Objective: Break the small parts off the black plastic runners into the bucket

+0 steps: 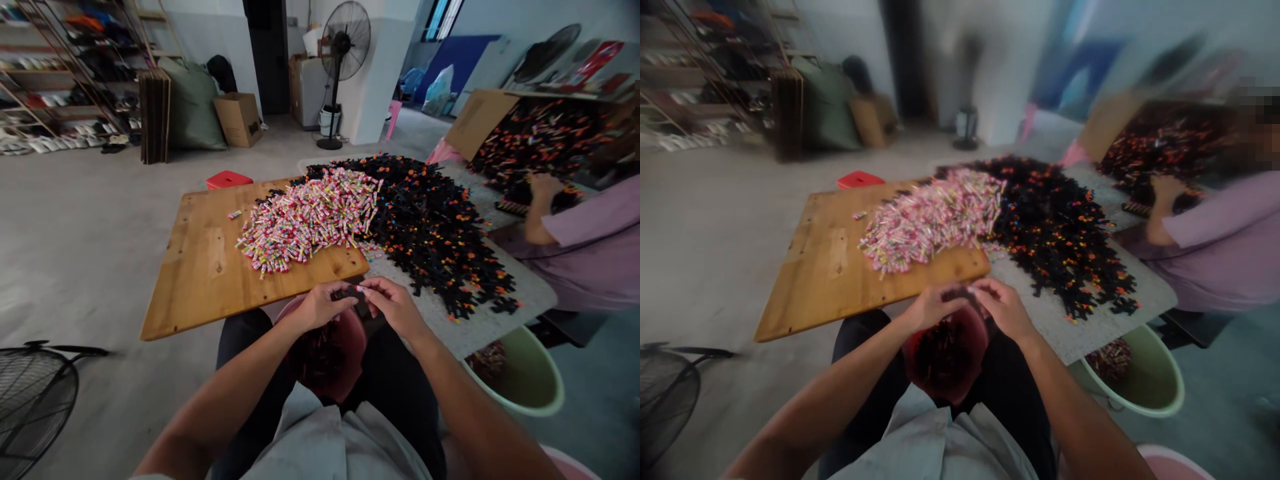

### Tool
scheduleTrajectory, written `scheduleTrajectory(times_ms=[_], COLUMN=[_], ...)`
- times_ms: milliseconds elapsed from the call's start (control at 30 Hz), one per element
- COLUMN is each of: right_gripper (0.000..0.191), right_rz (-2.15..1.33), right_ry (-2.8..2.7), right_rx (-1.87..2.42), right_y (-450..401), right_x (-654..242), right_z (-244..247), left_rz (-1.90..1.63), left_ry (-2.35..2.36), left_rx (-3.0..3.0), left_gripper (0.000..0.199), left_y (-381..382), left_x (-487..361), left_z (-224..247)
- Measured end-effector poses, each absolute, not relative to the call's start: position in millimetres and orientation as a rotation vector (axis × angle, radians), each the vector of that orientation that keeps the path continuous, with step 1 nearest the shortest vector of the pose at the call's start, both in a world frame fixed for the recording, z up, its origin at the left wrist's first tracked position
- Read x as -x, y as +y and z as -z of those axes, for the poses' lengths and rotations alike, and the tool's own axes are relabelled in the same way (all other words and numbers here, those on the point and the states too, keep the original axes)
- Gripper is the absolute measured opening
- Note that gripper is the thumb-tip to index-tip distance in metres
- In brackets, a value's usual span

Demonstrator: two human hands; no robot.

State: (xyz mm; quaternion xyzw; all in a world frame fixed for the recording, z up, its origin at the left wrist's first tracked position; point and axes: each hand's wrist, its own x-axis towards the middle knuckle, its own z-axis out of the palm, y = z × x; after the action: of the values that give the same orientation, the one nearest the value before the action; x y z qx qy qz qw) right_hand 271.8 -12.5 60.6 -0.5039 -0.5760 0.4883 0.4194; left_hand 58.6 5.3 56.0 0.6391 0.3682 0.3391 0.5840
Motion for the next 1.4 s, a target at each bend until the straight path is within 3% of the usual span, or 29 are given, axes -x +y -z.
scheduleTrajectory(times_ms=[467, 800, 1233, 1400], right_gripper=[0.031, 0.031, 0.033, 0.029], right_rz=[-1.153, -1.129, -1.128, -0.981], right_ry=[-1.489, -1.511, -1.515, -1.645], right_rx=[1.290, 1.306, 1.346, 1.369], right_y=[-21, -21, -25, -26], right_x=[-274, -268, -272, -274], right_z=[-71, -71, -60, -63], left_rz=[-0.689, -0.689, -0.682, -0.652], left_ry=[0.788, 0.820, 0.834, 0.870], left_rx=[-1.462, -1.732, -1.953, -2.016], left_gripper=[0.052, 0.037, 0.032, 0.024], left_y=[7, 6, 9, 8], left_x=[-56, -55, -51, -51], left_z=[-52, -56, -56, -54])
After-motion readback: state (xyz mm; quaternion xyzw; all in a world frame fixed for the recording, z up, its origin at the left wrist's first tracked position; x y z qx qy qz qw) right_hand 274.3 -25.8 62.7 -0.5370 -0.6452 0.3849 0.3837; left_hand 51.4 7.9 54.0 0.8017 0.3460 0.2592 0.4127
